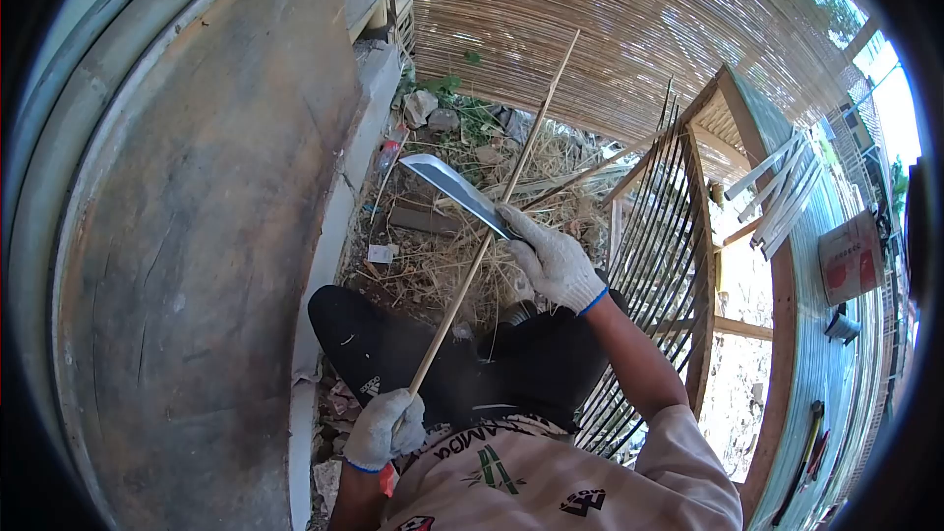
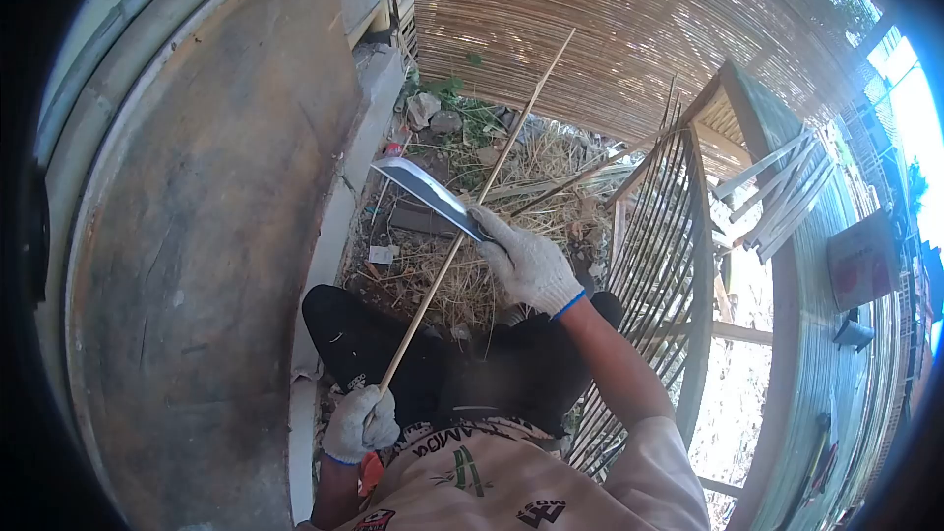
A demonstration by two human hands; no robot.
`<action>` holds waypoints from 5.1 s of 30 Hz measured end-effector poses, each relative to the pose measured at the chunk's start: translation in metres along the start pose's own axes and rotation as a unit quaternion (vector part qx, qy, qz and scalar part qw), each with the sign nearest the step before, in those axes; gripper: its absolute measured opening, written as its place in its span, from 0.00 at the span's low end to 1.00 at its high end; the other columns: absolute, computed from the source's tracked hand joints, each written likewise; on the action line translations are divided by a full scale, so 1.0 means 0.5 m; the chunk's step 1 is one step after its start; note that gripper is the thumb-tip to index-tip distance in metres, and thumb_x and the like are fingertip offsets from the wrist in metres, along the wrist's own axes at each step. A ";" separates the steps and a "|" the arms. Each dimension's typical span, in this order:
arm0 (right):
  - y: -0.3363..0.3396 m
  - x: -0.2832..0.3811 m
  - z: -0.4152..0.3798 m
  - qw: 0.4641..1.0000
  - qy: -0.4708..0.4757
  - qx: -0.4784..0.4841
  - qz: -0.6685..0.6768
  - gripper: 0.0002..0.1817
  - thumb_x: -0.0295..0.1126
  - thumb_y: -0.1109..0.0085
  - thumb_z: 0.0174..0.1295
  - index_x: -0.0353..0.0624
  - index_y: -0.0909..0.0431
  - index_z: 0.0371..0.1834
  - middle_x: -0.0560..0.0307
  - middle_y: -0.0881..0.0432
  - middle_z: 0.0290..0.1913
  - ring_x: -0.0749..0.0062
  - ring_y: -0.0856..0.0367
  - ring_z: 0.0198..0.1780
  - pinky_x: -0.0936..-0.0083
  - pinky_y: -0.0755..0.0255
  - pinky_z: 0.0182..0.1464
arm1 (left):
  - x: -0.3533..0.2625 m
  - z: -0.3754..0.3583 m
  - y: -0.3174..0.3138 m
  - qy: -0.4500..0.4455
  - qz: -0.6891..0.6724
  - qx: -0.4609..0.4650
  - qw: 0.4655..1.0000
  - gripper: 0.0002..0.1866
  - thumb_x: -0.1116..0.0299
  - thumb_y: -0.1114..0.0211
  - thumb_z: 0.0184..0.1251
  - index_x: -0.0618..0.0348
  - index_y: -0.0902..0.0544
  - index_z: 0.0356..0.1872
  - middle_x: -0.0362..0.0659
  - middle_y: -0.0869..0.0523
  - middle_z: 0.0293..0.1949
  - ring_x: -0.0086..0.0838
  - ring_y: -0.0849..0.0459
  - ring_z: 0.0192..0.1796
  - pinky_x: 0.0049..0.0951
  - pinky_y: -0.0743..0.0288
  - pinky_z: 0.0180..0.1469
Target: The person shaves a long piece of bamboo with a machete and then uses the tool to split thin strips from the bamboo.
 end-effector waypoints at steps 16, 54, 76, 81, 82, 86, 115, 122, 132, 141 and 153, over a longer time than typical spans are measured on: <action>-0.076 -0.063 -0.015 0.805 -0.200 -0.070 0.555 0.17 0.50 0.40 0.82 0.47 0.24 0.52 0.72 0.33 0.25 0.86 0.39 0.21 0.81 0.44 0.23 | 0.042 0.025 -0.009 0.010 -0.152 0.111 0.982 0.24 0.50 0.50 0.89 0.54 0.26 0.31 0.33 0.35 0.11 0.22 0.42 0.12 0.29 0.45 0.20; -0.239 0.120 -0.200 0.980 -0.015 0.186 0.065 0.35 0.47 0.43 0.79 0.53 0.37 0.86 0.42 0.13 0.44 0.41 0.11 0.45 0.50 0.17 0.46 | 0.020 0.132 0.026 -0.041 0.097 -0.233 0.967 0.21 0.51 0.48 0.89 0.54 0.23 0.37 0.32 0.30 0.19 0.18 0.35 0.17 0.25 0.41 0.19; -0.183 0.107 -0.132 0.994 -0.015 0.095 0.045 0.33 0.50 0.42 0.78 0.58 0.33 0.83 0.45 0.12 0.50 0.45 0.10 0.46 0.52 0.15 0.45 | -0.005 0.096 0.009 -0.058 0.132 -0.187 0.972 0.18 0.51 0.46 0.89 0.51 0.22 0.38 0.27 0.31 0.20 0.13 0.36 0.17 0.20 0.43 0.19; -0.134 0.033 -0.096 0.996 -0.055 0.025 0.066 0.31 0.46 0.44 0.80 0.55 0.34 0.84 0.40 0.12 0.44 0.40 0.11 0.45 0.49 0.18 0.49 | -0.014 0.070 -0.009 -0.095 0.186 -0.151 0.966 0.19 0.52 0.46 0.89 0.53 0.22 0.38 0.28 0.30 0.21 0.12 0.35 0.20 0.19 0.42 0.21; -0.121 0.017 -0.092 0.995 -0.075 0.017 0.062 0.31 0.45 0.45 0.80 0.54 0.34 0.84 0.39 0.12 0.44 0.40 0.12 0.46 0.50 0.18 0.49 | -0.016 0.066 -0.014 -0.095 0.185 -0.152 0.966 0.19 0.52 0.46 0.89 0.53 0.22 0.38 0.28 0.30 0.21 0.12 0.35 0.20 0.19 0.42 0.21; -0.119 0.036 -0.110 0.994 -0.075 0.042 0.061 0.31 0.44 0.44 0.79 0.52 0.33 0.83 0.41 0.12 0.45 0.39 0.12 0.47 0.49 0.18 0.49 | -0.022 0.077 -0.038 -0.109 0.174 -0.134 0.969 0.19 0.53 0.45 0.89 0.56 0.20 0.39 0.29 0.30 0.23 0.12 0.35 0.22 0.21 0.43 0.24; -0.081 0.034 -0.107 0.999 -0.040 0.017 0.028 0.32 0.46 0.40 0.77 0.56 0.32 0.83 0.41 0.12 0.44 0.39 0.11 0.45 0.48 0.18 0.48 | -0.055 0.057 -0.040 -0.135 0.228 -0.111 0.958 0.21 0.51 0.44 0.89 0.58 0.20 0.39 0.29 0.30 0.24 0.11 0.35 0.24 0.20 0.43 0.25; 0.036 -0.100 -0.069 0.987 -0.103 -0.120 0.028 0.30 0.42 0.46 0.81 0.55 0.33 0.84 0.37 0.11 0.45 0.39 0.10 0.49 0.52 0.18 0.52 | -0.028 0.012 -0.010 -0.089 0.201 -0.082 0.972 0.18 0.55 0.44 0.89 0.58 0.20 0.38 0.29 0.30 0.23 0.11 0.35 0.22 0.19 0.43 0.23; -0.095 0.098 -0.163 0.998 -0.011 0.068 0.011 0.31 0.49 0.42 0.78 0.61 0.31 0.83 0.48 0.15 0.38 0.46 0.11 0.39 0.51 0.17 0.40 | -0.021 0.082 -0.040 -0.039 0.105 -0.065 0.992 0.21 0.50 0.45 0.87 0.55 0.23 0.37 0.30 0.33 0.15 0.17 0.37 0.14 0.23 0.44 0.19; -0.093 0.130 -0.154 0.997 0.010 0.079 -0.021 0.32 0.53 0.41 0.77 0.62 0.31 0.82 0.48 0.15 0.38 0.47 0.11 0.36 0.51 0.17 0.38 | -0.030 0.074 -0.027 -0.043 0.091 -0.054 0.993 0.22 0.47 0.44 0.86 0.54 0.23 0.36 0.29 0.35 0.13 0.17 0.40 0.12 0.24 0.46 0.18; -0.053 0.095 -0.112 0.996 -0.019 0.073 -0.042 0.33 0.42 0.36 0.74 0.50 0.30 0.81 0.43 0.12 0.50 0.41 0.11 0.44 0.51 0.18 0.45 | -0.031 0.041 -0.021 -0.041 0.087 -0.043 0.994 0.21 0.53 0.49 0.89 0.56 0.25 0.34 0.30 0.34 0.16 0.16 0.39 0.14 0.24 0.47 0.20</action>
Point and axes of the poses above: each hand's wrist, its own z-axis towards the middle knuckle, its own y-axis out of the back of the hand, x = y × z, the point moved 10 cm from there along z, towards the middle knuckle
